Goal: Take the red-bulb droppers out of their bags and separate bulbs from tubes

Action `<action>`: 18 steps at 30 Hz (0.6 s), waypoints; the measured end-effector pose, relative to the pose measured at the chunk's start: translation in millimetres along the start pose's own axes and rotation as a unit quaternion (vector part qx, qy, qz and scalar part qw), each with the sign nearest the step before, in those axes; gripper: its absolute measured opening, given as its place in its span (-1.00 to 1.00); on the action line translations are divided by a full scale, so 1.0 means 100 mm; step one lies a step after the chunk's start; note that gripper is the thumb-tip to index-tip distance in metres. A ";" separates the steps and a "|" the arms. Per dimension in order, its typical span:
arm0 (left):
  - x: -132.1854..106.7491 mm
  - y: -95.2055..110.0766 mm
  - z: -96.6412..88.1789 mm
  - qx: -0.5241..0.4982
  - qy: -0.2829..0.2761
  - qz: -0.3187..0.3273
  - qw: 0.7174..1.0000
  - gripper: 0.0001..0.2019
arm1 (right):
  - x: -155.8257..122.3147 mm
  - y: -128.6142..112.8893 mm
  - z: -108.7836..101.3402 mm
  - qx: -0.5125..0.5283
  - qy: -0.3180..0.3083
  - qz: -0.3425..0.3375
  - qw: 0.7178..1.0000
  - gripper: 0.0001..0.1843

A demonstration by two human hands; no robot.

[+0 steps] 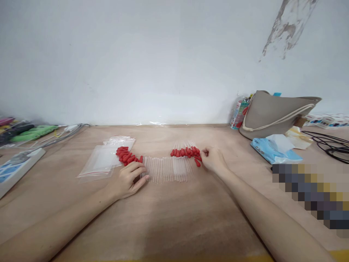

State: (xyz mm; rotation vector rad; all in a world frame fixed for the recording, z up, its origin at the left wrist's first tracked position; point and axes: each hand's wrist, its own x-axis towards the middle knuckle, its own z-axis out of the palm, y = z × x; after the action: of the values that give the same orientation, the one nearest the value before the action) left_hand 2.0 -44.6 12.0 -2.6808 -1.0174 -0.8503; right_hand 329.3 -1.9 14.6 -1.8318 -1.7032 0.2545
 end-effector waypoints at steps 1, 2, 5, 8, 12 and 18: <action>0.00 0.00 0.00 0.004 0.004 0.003 1.000 -0.85 | 0.02 0.02 0.00 -0.003 0.014 0.000 1.000 -0.81; 0.00 0.00 -0.01 0.008 0.009 0.008 1.000 -0.86 | 0.04 0.04 0.00 -0.005 0.026 0.002 1.000 -0.81; 0.02 0.01 -0.01 0.018 0.023 0.021 0.999 -0.87 | 0.11 0.11 0.05 0.003 0.040 0.016 0.999 -0.75; 0.02 0.01 0.00 0.026 0.028 0.026 0.999 -0.87 | 0.14 0.11 0.09 0.004 0.025 0.024 0.999 -0.62; 0.01 0.00 0.00 0.038 0.028 0.027 0.999 -0.88 | 0.13 0.04 0.10 -0.017 0.003 0.016 1.000 -0.66; 0.01 0.01 0.00 0.044 0.036 0.033 0.998 -0.89 | 0.15 0.04 0.15 0.044 0.027 0.040 0.998 -0.74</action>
State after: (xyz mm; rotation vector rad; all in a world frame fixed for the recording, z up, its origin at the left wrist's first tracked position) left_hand 3.6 -44.6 12.8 -2.5752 -0.9232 -0.8616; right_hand 326.7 16.9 4.8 -1.8273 -1.5602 0.3052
